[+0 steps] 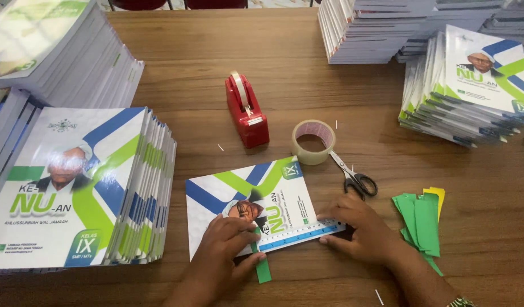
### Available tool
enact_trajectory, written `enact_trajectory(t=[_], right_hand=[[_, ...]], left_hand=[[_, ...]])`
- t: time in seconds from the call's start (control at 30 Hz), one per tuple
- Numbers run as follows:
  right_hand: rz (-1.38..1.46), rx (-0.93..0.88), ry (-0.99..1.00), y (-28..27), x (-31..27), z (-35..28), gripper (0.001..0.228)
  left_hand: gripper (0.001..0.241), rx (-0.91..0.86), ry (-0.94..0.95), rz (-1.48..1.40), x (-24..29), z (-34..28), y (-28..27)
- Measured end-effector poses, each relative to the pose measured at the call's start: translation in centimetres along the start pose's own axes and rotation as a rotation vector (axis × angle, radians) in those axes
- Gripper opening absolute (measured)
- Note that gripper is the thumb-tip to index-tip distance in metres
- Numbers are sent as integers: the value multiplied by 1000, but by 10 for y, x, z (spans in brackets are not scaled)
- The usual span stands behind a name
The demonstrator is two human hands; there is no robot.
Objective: Applying and securing green paper labels to book covers using a ruler for alignment and tape for adhesion.
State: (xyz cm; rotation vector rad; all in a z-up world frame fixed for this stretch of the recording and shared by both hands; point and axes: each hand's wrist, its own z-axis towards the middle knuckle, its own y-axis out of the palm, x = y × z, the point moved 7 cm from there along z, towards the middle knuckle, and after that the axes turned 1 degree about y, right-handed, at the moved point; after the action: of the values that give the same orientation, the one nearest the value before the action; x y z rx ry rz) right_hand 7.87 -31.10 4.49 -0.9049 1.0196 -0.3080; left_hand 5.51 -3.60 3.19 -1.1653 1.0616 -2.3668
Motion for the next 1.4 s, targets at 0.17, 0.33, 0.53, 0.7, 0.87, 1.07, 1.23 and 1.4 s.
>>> enact_trajectory(t=[0.17,0.33,0.53,0.7,0.87,1.07,1.23,1.4], right_hand=[[34,14,-32,0,2,1,34],[7,13,-52,4,8,-2,36],[29,13,22,9,19,-4,38],[-6,-38,101,17,30,-9,41],[7,-23,129,16,32,-9,39],[6,-21,70,15,27,-8,38],[30,-28,109,15,29,-7,39],[36,-5,130,14,30,-8,38]], left_hand=[[30,9,-22,-2,4,1,-3],[40,2,31,6,-2,-3,2],[46,32,20,37,-2,-5,0],[39,62,121,10,12,0,-10],[45,46,6,24,-1,-8,1],[48,40,14,41,-3,-8,2],[48,44,-14,31,-1,-6,0],[49,58,43,-2,1,-5,-2]])
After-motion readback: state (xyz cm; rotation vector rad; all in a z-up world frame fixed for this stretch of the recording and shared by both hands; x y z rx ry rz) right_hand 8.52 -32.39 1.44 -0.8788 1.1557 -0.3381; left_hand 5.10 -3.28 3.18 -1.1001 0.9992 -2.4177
